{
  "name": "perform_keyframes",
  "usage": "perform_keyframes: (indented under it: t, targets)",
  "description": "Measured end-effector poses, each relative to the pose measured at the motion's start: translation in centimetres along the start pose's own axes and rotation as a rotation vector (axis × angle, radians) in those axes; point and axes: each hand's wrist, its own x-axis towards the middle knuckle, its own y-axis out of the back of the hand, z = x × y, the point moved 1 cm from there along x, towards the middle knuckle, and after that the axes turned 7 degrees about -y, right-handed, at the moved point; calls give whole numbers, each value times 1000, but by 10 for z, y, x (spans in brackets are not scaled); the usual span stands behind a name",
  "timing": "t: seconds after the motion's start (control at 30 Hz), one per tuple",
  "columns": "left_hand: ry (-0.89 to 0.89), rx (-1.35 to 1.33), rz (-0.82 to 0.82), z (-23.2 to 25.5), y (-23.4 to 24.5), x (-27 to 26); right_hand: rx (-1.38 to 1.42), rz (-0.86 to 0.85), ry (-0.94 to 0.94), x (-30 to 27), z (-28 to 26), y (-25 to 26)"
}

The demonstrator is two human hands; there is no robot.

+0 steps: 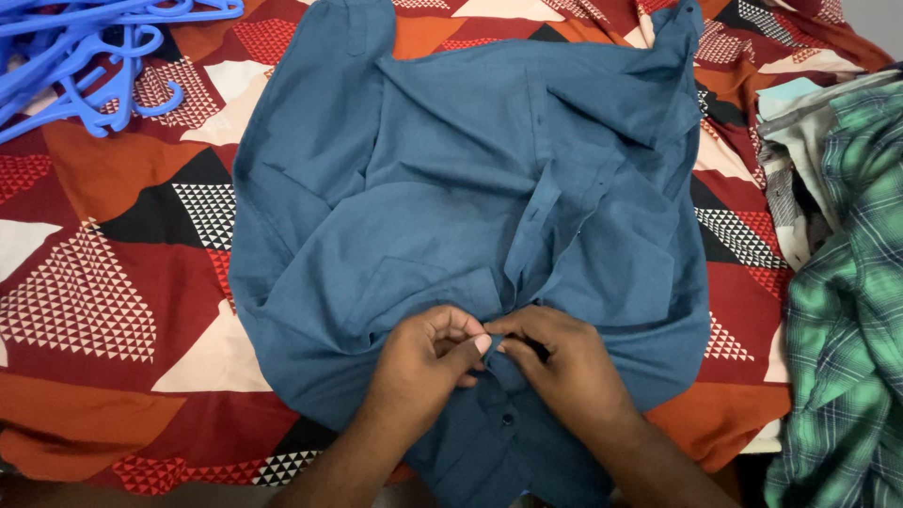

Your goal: The person buttons a blue long-sleeved shirt laid on a bed, starting from the bottom and working upward, then places the shirt on a blue hanger.

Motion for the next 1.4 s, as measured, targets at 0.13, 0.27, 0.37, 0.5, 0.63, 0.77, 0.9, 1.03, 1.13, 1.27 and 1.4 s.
perform_keyframes:
  t: [0.13, 0.27, 0.37, 0.5, 0.63, 0.77, 0.9, 1.03, 1.13, 1.27, 1.4]
  targets:
    - [-19, -49, -2, -5, 0, 1, -32, 58, 172, -2, -5, 2]
    - [-4, -30, 6, -10, 0, 2, -53, 65, 201, -3, -5, 1]
    - [-13, -16, -6, -11, 0, 1, -73, 66, 218, -5, -7, 1]
    - [-35, -25, -12, -10, 1, 0, -176, 114, 357, -8, -9, 2]
    - [-40, -23, 17, -1, -2, -2, -215, 152, 436, -11, -10, 2]
    - [-93, 70, 46, 10, -6, -9, -43, 82, 147, -7, -4, 1]
    - [-474, 468, 16, 21, -2, -15, -24, 62, 81, -5, -4, 2]
    - [-669, 644, 52, 28, 1, -20, -7, 49, 50, -7, -5, 4]
    - [-641, 727, 37, 30, 0, -22, 1, 48, 41, -7, -5, 3]
    - [-570, 697, 58, 31, -3, -21, -7, 41, 203, -7, -5, 3]
    - [-472, 695, 67, 30, -5, -22, -53, -6, 311, -8, -7, 8]
